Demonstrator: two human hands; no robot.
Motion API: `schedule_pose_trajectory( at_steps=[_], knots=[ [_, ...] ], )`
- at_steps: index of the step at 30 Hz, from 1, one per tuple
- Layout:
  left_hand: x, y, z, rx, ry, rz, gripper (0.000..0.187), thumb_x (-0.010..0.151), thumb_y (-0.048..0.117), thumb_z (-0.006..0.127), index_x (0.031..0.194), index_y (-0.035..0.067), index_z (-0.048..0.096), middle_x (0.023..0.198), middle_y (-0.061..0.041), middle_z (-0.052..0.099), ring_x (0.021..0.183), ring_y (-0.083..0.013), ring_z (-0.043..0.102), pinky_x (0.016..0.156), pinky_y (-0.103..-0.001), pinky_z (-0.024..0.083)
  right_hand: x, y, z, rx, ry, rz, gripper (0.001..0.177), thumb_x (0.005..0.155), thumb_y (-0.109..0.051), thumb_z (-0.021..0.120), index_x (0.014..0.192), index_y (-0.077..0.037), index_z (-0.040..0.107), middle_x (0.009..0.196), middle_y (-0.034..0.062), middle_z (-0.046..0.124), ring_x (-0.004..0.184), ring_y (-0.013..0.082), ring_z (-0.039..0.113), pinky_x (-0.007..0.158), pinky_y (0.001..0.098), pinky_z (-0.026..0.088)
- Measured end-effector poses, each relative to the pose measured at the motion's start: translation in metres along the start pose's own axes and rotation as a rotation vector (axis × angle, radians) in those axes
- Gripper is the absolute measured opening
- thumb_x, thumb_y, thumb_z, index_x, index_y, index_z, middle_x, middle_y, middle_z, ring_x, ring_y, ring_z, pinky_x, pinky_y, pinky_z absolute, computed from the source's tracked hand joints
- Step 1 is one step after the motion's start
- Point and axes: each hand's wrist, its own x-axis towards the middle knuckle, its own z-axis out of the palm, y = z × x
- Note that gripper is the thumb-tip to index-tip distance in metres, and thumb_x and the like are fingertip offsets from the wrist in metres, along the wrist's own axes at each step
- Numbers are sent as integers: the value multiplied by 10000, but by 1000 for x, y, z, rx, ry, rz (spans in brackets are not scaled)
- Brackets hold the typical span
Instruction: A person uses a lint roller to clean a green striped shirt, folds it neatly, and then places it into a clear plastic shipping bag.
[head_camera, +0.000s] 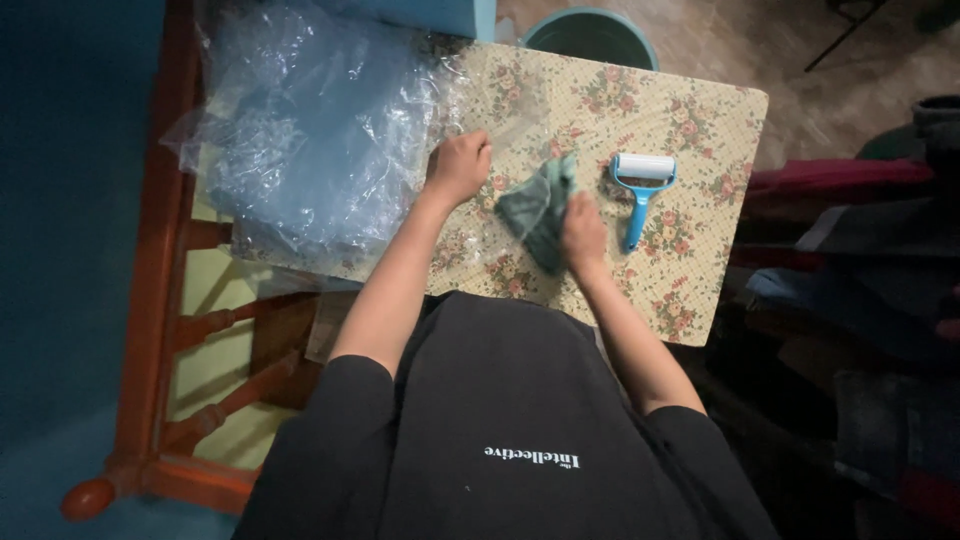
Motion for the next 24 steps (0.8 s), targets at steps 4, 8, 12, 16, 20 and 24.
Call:
schedule_pose_trajectory(
  at_steps=[4,8,12,16,20,24],
  knots=[
    [-2,9,-3,6,-2,-1,226,988,287,547,943,109,681,849,-173,719,879,-437,719,734,-546,559,-18,-35,-22,-8,-284,105,969,831,-563,739,1511,59,439,1500,372,451,1404,530,436,1046,738,387],
    [-6,16,-8,10,-5,31,217,981,278,561,938,102,681,845,-187,717,880,-439,719,737,-554,557,-23,-31,-9,12,-475,134,1088,762,-499,731,1602,20,276,1580,372,341,1457,542,335,1030,764,346],
    [3,1,18,65,-16,41,239,991,283,530,943,101,678,848,-207,721,873,-444,724,752,-563,561,-14,-13,-8,182,-382,180,1181,627,-260,945,1570,34,298,1471,367,426,1248,522,558,868,622,588],
    [6,11,9,166,-13,73,223,996,321,531,967,142,661,820,-172,719,856,-417,738,748,-561,568,-9,-7,-49,468,-399,517,898,812,-279,833,1551,-6,403,1471,301,501,1403,438,482,1122,573,420],
    [13,19,8,205,-23,155,263,1016,343,505,938,142,655,815,-166,712,846,-405,745,738,-539,585,-4,-6,-102,694,199,595,666,615,-64,801,1249,-102,603,1039,217,647,995,433,677,836,509,533],
    [17,44,-6,205,9,244,273,1037,317,511,917,120,657,790,-160,711,808,-398,750,708,-524,592,1,-17,-170,737,245,521,806,662,-122,780,1412,-229,503,1036,144,636,965,371,707,793,487,545]
  ],
)
